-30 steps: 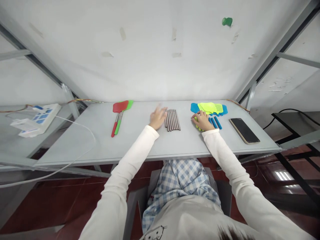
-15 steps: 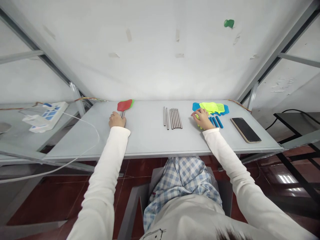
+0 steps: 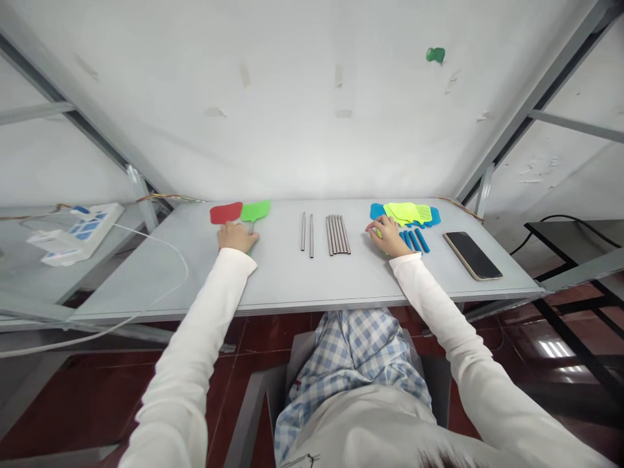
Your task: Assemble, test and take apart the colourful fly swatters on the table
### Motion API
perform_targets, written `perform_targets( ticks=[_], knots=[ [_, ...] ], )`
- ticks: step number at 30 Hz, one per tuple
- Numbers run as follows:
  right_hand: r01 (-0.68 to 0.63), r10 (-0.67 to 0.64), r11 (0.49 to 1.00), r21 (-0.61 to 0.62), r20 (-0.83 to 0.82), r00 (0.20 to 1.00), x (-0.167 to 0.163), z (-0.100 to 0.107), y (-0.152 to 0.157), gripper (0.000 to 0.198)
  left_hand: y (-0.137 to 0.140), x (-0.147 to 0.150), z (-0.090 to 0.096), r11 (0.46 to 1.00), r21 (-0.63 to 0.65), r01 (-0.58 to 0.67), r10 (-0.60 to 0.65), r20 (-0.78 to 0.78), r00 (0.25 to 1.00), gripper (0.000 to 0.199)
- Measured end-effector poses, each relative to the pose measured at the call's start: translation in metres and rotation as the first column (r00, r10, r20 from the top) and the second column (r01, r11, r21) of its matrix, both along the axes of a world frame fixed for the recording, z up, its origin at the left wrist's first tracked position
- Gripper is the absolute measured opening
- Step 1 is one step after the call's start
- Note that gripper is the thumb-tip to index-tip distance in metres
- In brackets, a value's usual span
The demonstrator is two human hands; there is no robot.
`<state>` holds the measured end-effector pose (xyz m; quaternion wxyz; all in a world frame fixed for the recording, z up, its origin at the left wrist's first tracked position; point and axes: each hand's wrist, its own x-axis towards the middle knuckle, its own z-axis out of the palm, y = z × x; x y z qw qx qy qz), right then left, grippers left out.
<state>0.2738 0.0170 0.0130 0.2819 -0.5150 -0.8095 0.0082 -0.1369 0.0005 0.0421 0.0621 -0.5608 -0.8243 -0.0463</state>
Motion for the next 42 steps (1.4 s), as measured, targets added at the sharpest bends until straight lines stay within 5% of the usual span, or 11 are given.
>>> perform_targets(
  ticks=[5, 10, 12, 15, 21, 24, 27, 31, 35, 38, 42],
  knots=[
    [-0.209, 0.135, 0.959, -0.191, -0.343, 0.930, -0.018, 0.012, -0.013, 0.038, -0.028, 0.075, 0.022, 0.922, 0.109, 0.372, -0.384, 0.137, 0.913, 0.029],
    [-0.576, 0.047, 0.759, -0.305, -0.856, 0.515, -0.030, 0.041, -0.012, 0.071, -0.031, 0.141, 0.038, 0.770, 0.201, 0.605, -0.603, -0.077, 0.794, 0.026],
    [-0.625, -0.038, 0.727, -0.284, -0.926, 0.377, -0.026, 0.054, -0.003, 0.079, -0.020, 0.155, 0.038, 0.710, 0.198, 0.676, -0.650, -0.187, 0.737, 0.027],
    [-0.627, -0.107, 0.730, -0.272, -0.952, 0.288, -0.009, 0.065, 0.017, 0.074, 0.006, 0.163, 0.031, 0.620, 0.180, 0.763, -0.709, -0.287, 0.644, 0.031],
    [-0.523, -0.071, 0.812, -0.260, -0.933, 0.352, 0.025, 0.053, 0.043, 0.047, 0.040, 0.168, 0.014, 0.633, 0.200, 0.748, -0.699, -0.269, 0.663, 0.042],
    [-0.486, 0.010, 0.838, -0.249, -0.883, 0.470, 0.036, 0.045, 0.044, 0.039, 0.042, 0.169, 0.008, 0.655, 0.163, 0.738, -0.705, -0.221, 0.674, 0.042],
    [-0.405, 0.165, 0.905, -0.131, -0.769, 0.617, 0.043, 0.042, 0.042, 0.005, 0.041, 0.167, 0.003, 0.630, 0.115, 0.768, -0.746, -0.186, 0.640, 0.044],
    [-0.244, 0.240, 0.967, 0.070, -0.563, 0.791, 0.045, 0.046, 0.039, 0.030, 0.041, 0.162, 0.000, 0.604, 0.130, 0.787, -0.770, -0.159, 0.617, 0.043],
    [-0.222, 0.153, 0.975, -0.004, -0.711, 0.687, 0.043, 0.046, 0.038, 0.023, 0.040, 0.159, 0.000, 0.597, 0.190, 0.779, -0.760, -0.174, 0.626, 0.043],
    [-0.347, 0.011, 0.904, -0.250, -0.798, 0.602, 0.036, 0.041, 0.035, 0.046, 0.039, 0.160, -0.001, 0.556, 0.218, 0.802, -0.775, -0.215, 0.595, 0.042],
    [-0.530, 0.045, 0.748, -0.399, -0.767, 0.640, 0.019, 0.040, 0.023, 0.043, 0.037, 0.167, -0.001, 0.484, 0.311, 0.818, -0.799, -0.224, 0.558, 0.039]
  ],
)
